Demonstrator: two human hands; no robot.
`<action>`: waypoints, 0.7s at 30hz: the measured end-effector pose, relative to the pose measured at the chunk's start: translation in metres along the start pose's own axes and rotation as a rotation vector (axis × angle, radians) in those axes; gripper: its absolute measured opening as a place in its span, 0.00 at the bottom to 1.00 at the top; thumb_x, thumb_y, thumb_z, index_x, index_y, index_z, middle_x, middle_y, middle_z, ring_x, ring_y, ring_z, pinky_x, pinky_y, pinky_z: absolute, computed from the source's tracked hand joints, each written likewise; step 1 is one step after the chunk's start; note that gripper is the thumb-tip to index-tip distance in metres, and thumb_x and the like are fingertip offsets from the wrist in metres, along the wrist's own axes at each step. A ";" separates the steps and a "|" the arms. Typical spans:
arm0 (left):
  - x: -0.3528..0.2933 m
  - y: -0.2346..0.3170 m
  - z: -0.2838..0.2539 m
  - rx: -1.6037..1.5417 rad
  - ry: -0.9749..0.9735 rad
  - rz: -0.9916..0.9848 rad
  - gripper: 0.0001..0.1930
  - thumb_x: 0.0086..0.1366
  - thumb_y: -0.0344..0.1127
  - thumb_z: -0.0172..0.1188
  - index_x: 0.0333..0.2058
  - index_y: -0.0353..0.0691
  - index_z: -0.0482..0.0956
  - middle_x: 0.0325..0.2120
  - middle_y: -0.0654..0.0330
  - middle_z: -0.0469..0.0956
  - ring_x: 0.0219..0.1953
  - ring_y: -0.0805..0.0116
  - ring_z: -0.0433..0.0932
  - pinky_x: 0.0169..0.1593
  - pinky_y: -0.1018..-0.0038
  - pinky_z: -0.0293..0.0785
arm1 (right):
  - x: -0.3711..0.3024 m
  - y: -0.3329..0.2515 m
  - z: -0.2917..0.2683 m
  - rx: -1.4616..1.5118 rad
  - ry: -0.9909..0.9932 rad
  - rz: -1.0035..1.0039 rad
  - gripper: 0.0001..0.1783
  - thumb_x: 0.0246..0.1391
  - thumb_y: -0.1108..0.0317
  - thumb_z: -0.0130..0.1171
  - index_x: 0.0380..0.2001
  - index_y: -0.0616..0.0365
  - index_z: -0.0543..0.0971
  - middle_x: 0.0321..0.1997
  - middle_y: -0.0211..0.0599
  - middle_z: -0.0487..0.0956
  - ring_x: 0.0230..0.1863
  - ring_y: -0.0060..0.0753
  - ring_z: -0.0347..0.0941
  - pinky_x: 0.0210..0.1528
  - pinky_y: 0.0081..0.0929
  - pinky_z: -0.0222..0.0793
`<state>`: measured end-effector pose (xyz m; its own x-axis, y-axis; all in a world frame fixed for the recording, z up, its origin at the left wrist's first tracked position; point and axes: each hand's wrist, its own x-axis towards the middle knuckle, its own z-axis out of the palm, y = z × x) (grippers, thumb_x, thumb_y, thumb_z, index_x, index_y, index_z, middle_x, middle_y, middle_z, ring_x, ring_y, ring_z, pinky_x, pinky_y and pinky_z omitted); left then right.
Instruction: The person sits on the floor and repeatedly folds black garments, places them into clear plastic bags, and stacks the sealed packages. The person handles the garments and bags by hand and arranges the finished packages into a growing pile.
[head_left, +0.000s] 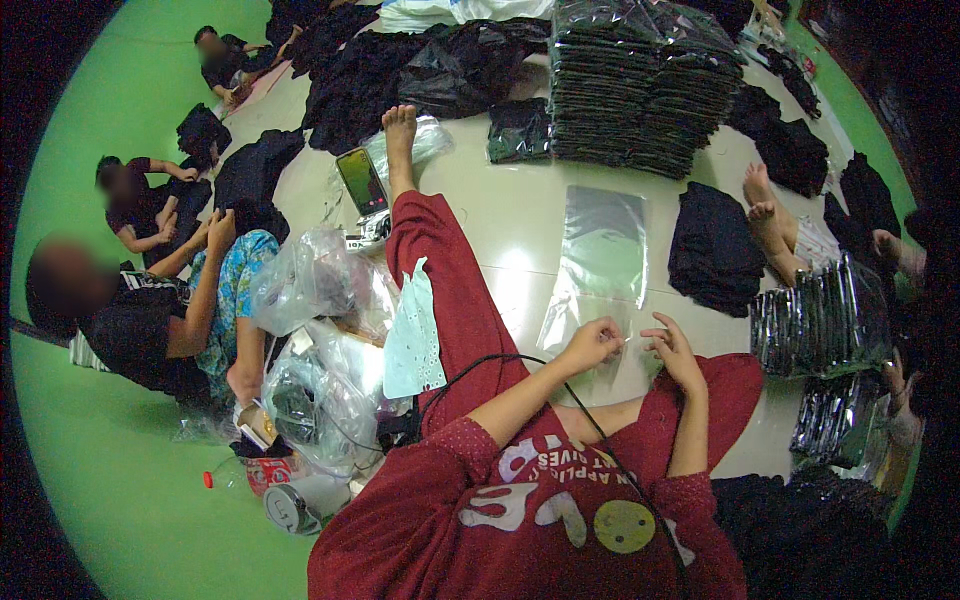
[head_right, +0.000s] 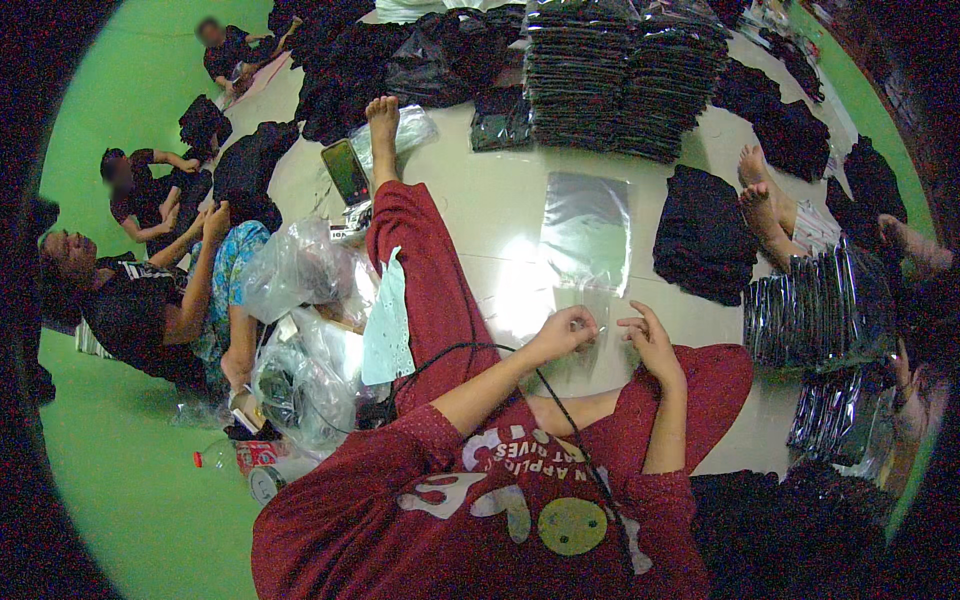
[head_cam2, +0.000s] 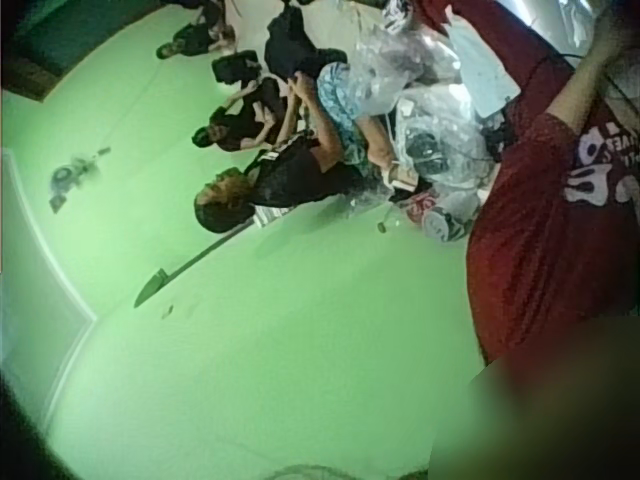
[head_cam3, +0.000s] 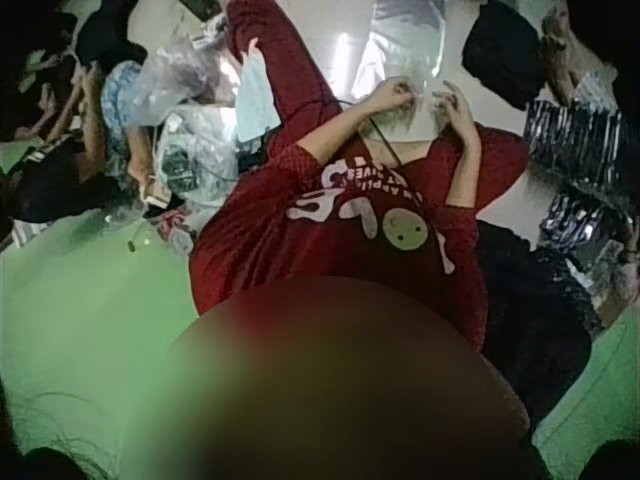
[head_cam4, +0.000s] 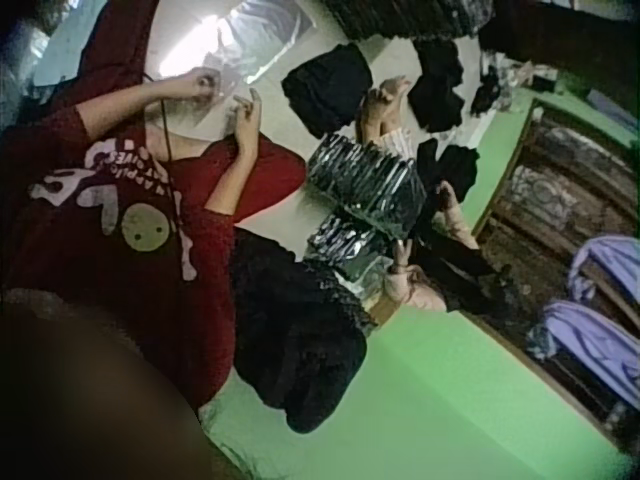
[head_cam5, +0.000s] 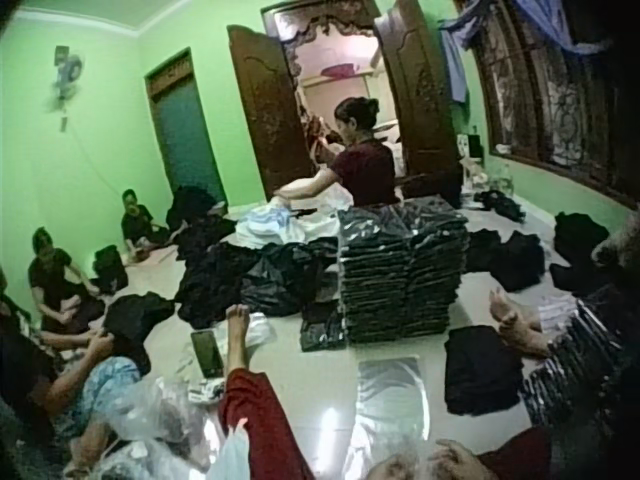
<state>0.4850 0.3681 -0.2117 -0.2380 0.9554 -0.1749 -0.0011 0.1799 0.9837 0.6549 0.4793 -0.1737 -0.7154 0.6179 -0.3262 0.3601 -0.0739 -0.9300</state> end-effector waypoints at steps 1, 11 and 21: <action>-0.001 0.003 0.004 0.055 0.004 -0.007 0.08 0.53 0.33 0.59 0.27 0.35 0.73 0.23 0.59 0.73 0.24 0.74 0.72 0.26 0.76 0.69 | -0.001 -0.002 0.001 0.006 -0.009 -0.017 0.25 0.54 0.75 0.43 0.57 0.53 0.57 0.44 0.34 0.73 0.38 0.22 0.69 0.39 0.18 0.64; -0.005 0.016 0.013 0.303 0.032 0.336 0.10 0.50 0.33 0.60 0.26 0.35 0.70 0.22 0.56 0.71 0.25 0.64 0.71 0.31 0.72 0.68 | -0.001 -0.010 0.026 0.038 -0.107 -0.116 0.28 0.51 0.79 0.44 0.57 0.55 0.59 0.46 0.40 0.70 0.42 0.27 0.68 0.45 0.21 0.64; 0.002 0.010 0.010 -0.389 0.094 -0.111 0.06 0.62 0.33 0.50 0.33 0.37 0.67 0.27 0.62 0.72 0.29 0.72 0.76 0.28 0.80 0.73 | -0.016 -0.025 -0.009 0.076 0.045 -0.059 0.26 0.54 0.74 0.45 0.57 0.54 0.57 0.47 0.36 0.72 0.39 0.23 0.68 0.41 0.16 0.62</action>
<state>0.4941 0.3742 -0.2025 -0.3035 0.9064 -0.2937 -0.3945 0.1610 0.9047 0.6629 0.4782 -0.1440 -0.7060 0.6572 -0.2640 0.2702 -0.0947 -0.9582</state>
